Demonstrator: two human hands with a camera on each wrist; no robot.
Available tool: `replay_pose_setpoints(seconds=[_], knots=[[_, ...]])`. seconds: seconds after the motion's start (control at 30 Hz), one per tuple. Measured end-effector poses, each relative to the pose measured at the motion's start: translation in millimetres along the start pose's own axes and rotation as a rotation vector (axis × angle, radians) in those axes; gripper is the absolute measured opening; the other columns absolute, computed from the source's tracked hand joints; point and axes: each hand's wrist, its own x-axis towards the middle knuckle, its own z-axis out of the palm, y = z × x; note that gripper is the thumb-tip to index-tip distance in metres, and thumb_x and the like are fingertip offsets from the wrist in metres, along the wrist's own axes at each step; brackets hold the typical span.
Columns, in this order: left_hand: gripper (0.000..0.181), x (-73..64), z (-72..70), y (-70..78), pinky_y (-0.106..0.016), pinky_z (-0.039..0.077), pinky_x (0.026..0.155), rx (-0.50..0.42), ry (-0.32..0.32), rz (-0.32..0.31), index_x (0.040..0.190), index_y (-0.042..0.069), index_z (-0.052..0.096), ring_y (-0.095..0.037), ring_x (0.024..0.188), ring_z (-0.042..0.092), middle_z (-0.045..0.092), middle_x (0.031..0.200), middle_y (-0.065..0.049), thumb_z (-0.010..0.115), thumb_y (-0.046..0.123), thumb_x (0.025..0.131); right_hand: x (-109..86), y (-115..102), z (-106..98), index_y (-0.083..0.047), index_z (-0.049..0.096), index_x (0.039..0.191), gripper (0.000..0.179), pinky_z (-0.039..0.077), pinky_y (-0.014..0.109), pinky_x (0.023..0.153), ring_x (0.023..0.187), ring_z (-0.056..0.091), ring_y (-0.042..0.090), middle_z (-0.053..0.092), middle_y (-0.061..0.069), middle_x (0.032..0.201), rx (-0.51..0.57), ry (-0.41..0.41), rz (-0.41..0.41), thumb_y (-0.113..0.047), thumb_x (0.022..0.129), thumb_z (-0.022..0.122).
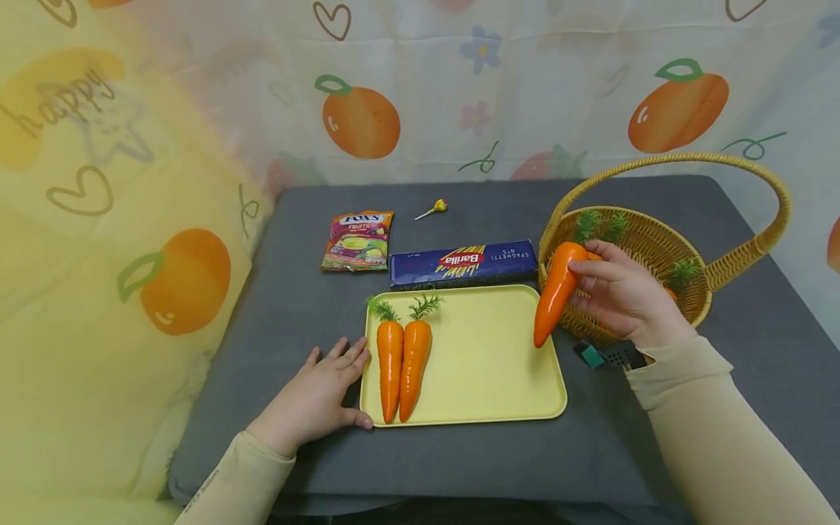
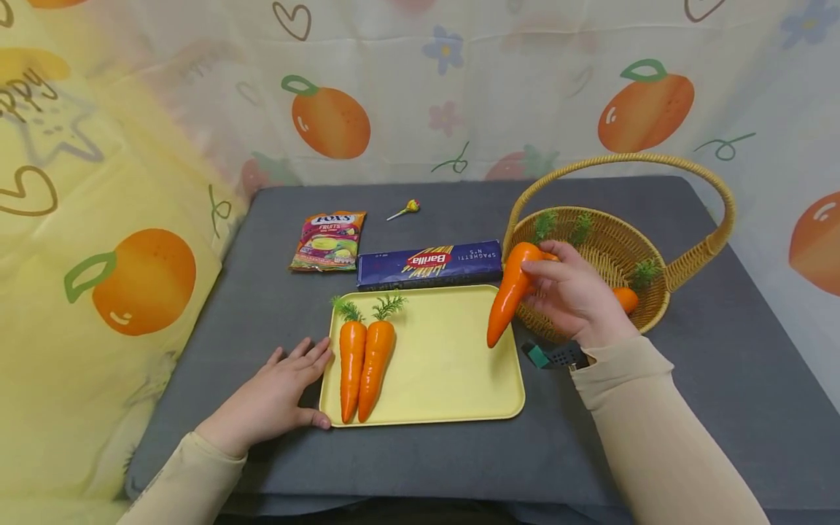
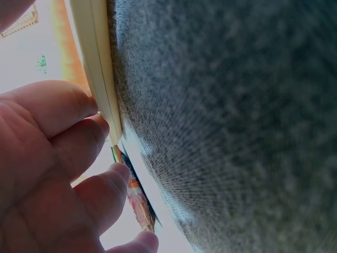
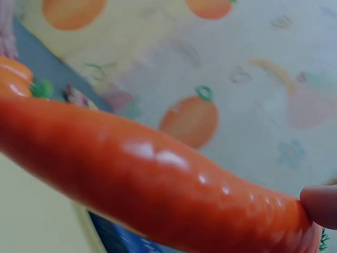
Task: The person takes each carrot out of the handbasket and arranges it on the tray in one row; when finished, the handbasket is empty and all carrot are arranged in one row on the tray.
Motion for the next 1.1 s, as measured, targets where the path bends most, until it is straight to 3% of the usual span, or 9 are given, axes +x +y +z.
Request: replay_pose_setpoints(seconds=[0.4,0.53,0.77,0.93,1.1], knots=[[0.118,-0.4,0.9,-1.6,-0.083,0.021,0.125,0.002,0.008,0.012,0.167,0.002,0.046,-0.048,0.166,0.03,0.035,0.18,-0.014,0.091,0.065,0.078,11.1,50.9,53.7,-0.023,0.042,0.128,0.03,0.059,0.036,0.094,0.107,0.062,0.019,0.061,0.0,0.124,-0.212,-0.031,0.081,-0.004,0.112,0.059],[0.118,-0.2,1.2,-1.9,-0.083,0.021,0.126,-0.002,0.006,0.012,0.168,0.003,0.046,-0.048,0.166,0.03,0.034,0.18,-0.013,0.091,0.065,0.078,20.1,68.2,65.7,-0.017,0.041,0.137,0.036,0.059,0.036,0.096,0.111,0.061,0.022,0.055,0.007,0.129,-0.27,-0.032,0.114,-0.003,0.11,0.06],[0.118,-0.9,1.2,-2.4,-0.082,0.02,0.126,-0.008,0.009,0.011,0.168,0.003,0.045,-0.048,0.166,0.029,0.033,0.181,-0.013,0.091,0.064,0.078,34.9,105.5,84.1,-0.007,0.04,0.147,0.049,0.061,0.038,0.091,0.1,0.066,0.021,0.059,0.014,0.13,-0.32,-0.032,0.174,0.001,0.105,0.064],[0.115,-2.6,0.7,-1.3,-0.082,0.024,0.125,0.0,0.028,0.029,0.167,0.001,0.047,-0.05,0.165,0.032,0.034,0.18,-0.015,0.092,0.06,0.079,41.4,126.8,97.2,-0.005,0.042,0.144,0.047,0.063,0.043,0.091,0.095,0.068,0.024,0.058,0.018,0.13,-0.332,-0.025,0.183,0.005,0.104,0.065],[0.114,-3.2,0.3,0.5,-0.082,0.024,0.125,-0.002,0.031,0.03,0.166,0.001,0.047,-0.05,0.165,0.031,0.034,0.18,-0.015,0.093,0.059,0.08,45.0,138.8,104.7,-0.003,0.044,0.143,0.048,0.065,0.045,0.09,0.101,0.067,0.027,0.054,0.019,0.126,-0.386,0.011,0.141,0.007,0.102,0.068]])
